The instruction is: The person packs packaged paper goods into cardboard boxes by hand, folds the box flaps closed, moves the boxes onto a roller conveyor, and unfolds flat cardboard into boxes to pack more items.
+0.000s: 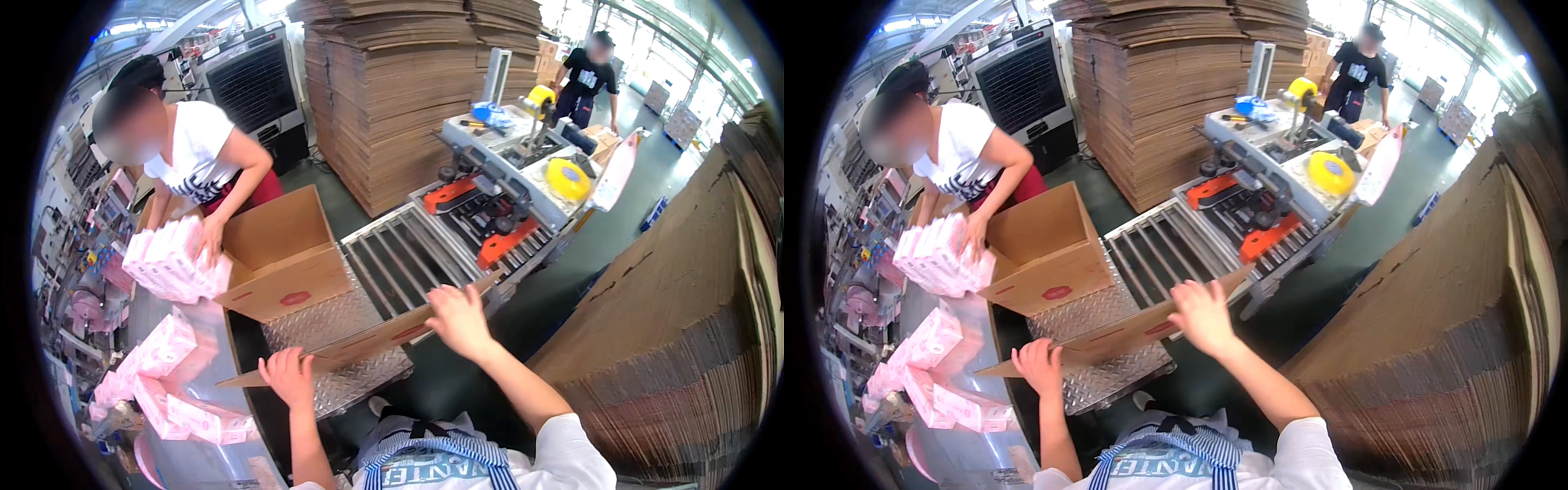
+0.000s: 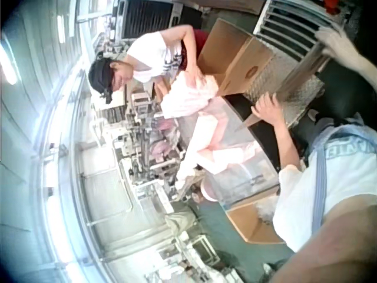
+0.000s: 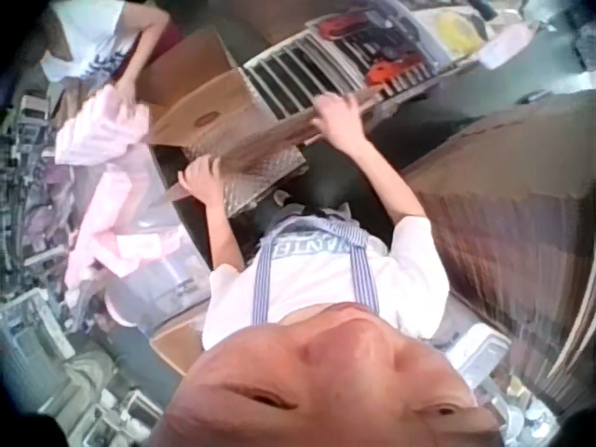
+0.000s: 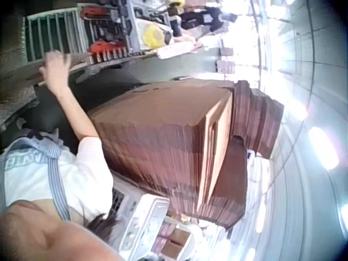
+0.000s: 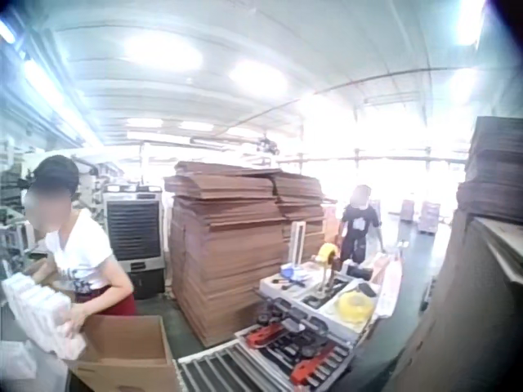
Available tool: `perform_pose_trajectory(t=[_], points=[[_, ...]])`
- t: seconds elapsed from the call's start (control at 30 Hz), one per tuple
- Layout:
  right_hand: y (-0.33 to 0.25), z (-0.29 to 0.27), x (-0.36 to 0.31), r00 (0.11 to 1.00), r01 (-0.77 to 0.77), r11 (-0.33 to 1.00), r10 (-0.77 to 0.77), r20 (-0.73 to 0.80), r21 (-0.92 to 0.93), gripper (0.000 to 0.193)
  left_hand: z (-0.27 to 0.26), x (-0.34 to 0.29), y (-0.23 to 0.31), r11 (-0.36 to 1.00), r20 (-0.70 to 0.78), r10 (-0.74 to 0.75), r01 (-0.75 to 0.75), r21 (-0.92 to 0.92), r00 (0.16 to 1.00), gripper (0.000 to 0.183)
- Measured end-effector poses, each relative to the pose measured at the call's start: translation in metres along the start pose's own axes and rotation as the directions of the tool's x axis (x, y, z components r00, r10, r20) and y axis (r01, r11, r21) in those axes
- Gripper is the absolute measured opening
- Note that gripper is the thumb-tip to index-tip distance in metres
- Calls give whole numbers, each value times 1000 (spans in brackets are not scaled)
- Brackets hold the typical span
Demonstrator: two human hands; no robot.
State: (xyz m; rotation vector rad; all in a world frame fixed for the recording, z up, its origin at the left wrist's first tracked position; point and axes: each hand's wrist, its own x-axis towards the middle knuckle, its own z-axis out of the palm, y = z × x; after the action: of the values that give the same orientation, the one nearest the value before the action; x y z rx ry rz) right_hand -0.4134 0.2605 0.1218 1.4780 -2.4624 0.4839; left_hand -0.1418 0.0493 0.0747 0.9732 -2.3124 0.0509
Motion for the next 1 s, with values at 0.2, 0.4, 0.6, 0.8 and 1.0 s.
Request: perform_pose_trajectory(t=[0.2,0.4,0.6,0.8,1.0], points=[[-29,38,80,962,58,998,-51,268,-19,75,-6,-1,-11,993,77,118,-118,5,990,32],[12,43,130,985,109,990,-96,142,-85,76,-13,4,-21,938,-50,182,-188,-292,982,16],[87,27,114,884,-215,847,381,271,-487,47,1,18,-8,777,-127,395,-404,-482,910,31],[29,57,75,785,16,875,288,548,-484,51,48,15,35,447,163,825,-448,-774,541,29],[37,25,52,162,-86,828,-538,828,555,78,142,-1,8,580,665,586,332,-744,463,27]])
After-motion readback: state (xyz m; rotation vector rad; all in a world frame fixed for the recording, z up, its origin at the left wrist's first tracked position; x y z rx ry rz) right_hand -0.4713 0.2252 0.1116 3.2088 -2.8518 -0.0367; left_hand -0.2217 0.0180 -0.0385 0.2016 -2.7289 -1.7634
